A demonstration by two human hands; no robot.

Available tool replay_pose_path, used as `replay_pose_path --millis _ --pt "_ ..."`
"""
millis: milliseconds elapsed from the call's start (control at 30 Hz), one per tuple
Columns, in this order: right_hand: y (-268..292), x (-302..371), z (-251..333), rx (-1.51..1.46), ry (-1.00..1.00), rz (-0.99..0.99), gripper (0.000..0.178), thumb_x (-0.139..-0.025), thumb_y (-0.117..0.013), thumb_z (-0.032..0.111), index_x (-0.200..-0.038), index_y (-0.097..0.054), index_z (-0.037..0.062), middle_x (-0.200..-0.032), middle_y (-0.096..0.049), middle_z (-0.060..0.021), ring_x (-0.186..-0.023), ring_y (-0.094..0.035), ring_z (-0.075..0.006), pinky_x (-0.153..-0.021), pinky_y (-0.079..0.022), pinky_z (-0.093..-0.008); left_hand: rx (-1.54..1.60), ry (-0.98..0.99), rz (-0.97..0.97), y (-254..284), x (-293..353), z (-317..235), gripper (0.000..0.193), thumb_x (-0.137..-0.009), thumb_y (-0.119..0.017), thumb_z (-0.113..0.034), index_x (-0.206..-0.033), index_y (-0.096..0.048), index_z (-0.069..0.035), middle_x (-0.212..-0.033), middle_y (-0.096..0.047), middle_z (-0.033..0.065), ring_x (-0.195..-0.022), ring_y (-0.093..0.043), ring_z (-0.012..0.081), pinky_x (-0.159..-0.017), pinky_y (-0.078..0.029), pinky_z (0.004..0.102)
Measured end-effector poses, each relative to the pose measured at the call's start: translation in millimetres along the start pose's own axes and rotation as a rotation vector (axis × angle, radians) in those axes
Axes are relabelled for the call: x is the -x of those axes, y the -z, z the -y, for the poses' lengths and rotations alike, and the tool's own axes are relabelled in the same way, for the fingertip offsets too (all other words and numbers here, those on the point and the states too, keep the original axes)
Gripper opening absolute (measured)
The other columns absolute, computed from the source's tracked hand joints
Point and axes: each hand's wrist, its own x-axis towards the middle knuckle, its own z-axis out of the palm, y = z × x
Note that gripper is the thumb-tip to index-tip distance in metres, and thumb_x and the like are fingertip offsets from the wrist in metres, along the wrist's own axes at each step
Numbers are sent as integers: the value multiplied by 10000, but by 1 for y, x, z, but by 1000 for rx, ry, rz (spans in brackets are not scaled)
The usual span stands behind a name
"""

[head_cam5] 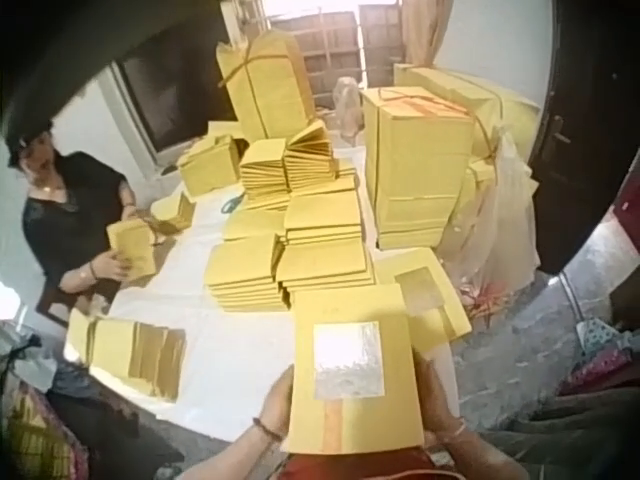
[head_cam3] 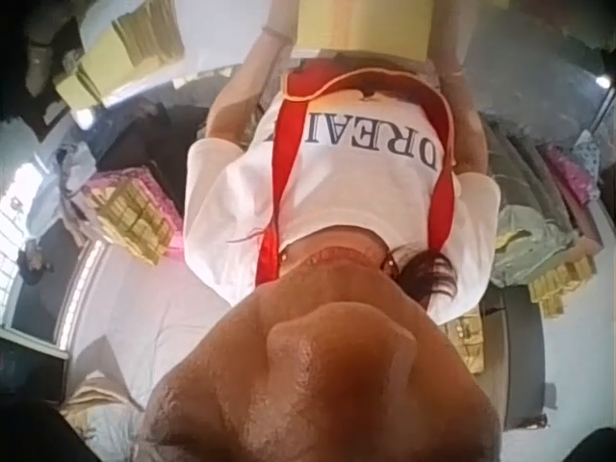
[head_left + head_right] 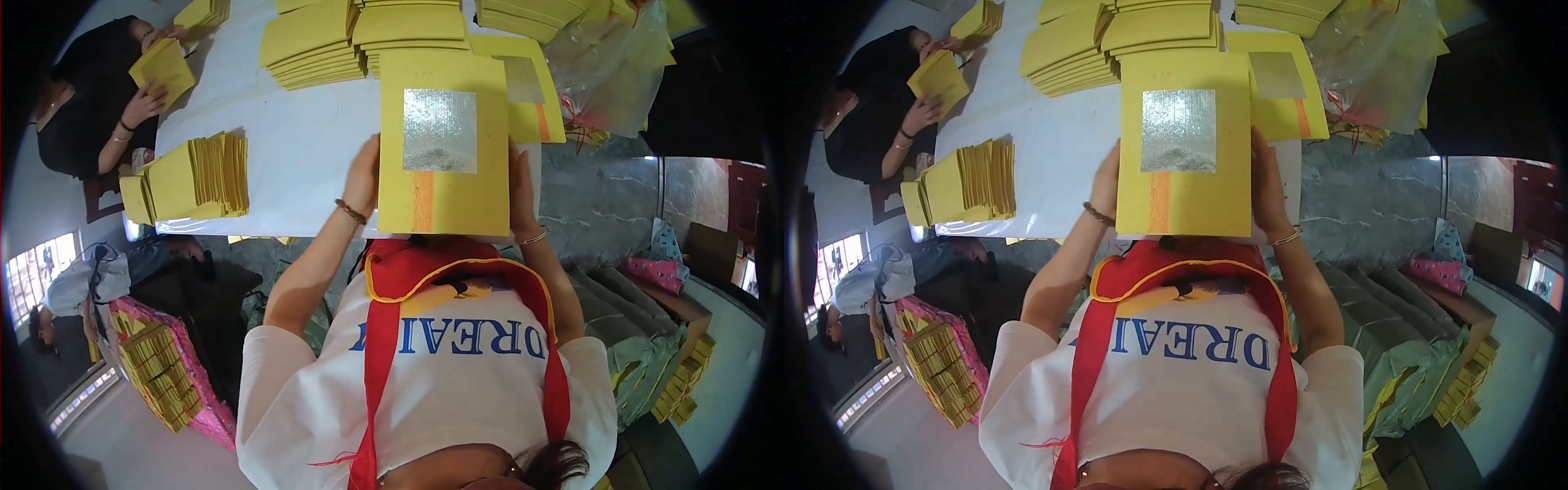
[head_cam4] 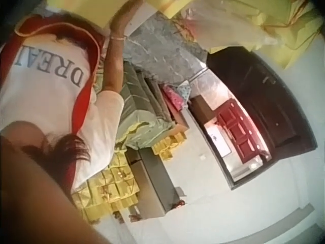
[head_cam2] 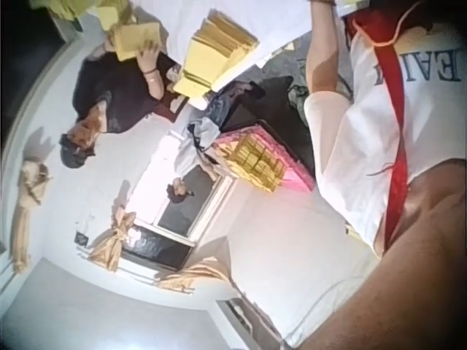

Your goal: Folding and stacking yellow sheets of joss paper with silver foil centers.

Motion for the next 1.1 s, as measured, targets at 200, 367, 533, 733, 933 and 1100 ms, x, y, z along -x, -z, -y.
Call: replay_pose_path --millis 200,367,533,733,933,1100 --pt "-13 22 64 721 497 -77 391 -953 -369 311 -1206 -529 60 -1286 -496 -83 -1199 -439 -203 -1025 -279 -350 -806 -488 65 -25 49 -69 233 -902 -531 -97 -1102 -586 8 -1007 -624 52 -937 -549 93 -800 -448 238" --pt "-35 28 77 1125 514 294 332 -926 -390 288 -1013 -631 76 -1018 -626 -60 -1113 -504 -243 -976 -269 -363 -1383 -773 490 -42 78 -82 326 -761 -667 -133 -1055 -596 -11 -909 -585 122 -845 -542 302 -758 -464 353" --pt "-29 24 63 947 473 211 382 -948 -351 306 -972 -645 62 -1014 -631 -67 -1101 -509 -254 -974 -294 -366 -1629 -954 596 -43 84 -74 398 -738 -696 -184 -1079 -593 -7 -975 -578 115 -865 -539 285 -748 -471 345" --pt "-23 22 55 798 429 190 442 -981 -291 298 -959 -645 34 -1029 -621 -89 -1099 -507 -251 -965 -343 -352 -1610 -854 666 -44 80 -85 372 -747 -682 -183 -1066 -593 -12 -978 -574 111 -873 -540 274 -751 -471 340" --pt "-22 23 51 742 418 167 466 -991 -272 291 -941 -645 16 -1039 -614 -95 -1097 -507 -243 -975 -343 -340 -1734 -937 732 -48 83 -85 342 -745 -673 -176 -1038 -599 -15 -992 -573 109 -893 -546 266 -763 -477 336" --pt "-22 20 52 737 414 176 482 -994 -266 304 -937 -644 9 -1028 -615 -98 -1097 -509 -241 -976 -344 -342 -1789 -927 773 -50 82 -87 346 -739 -672 -178 -1032 -598 -10 -1013 -570 109 -906 -550 263 -776 -484 334"
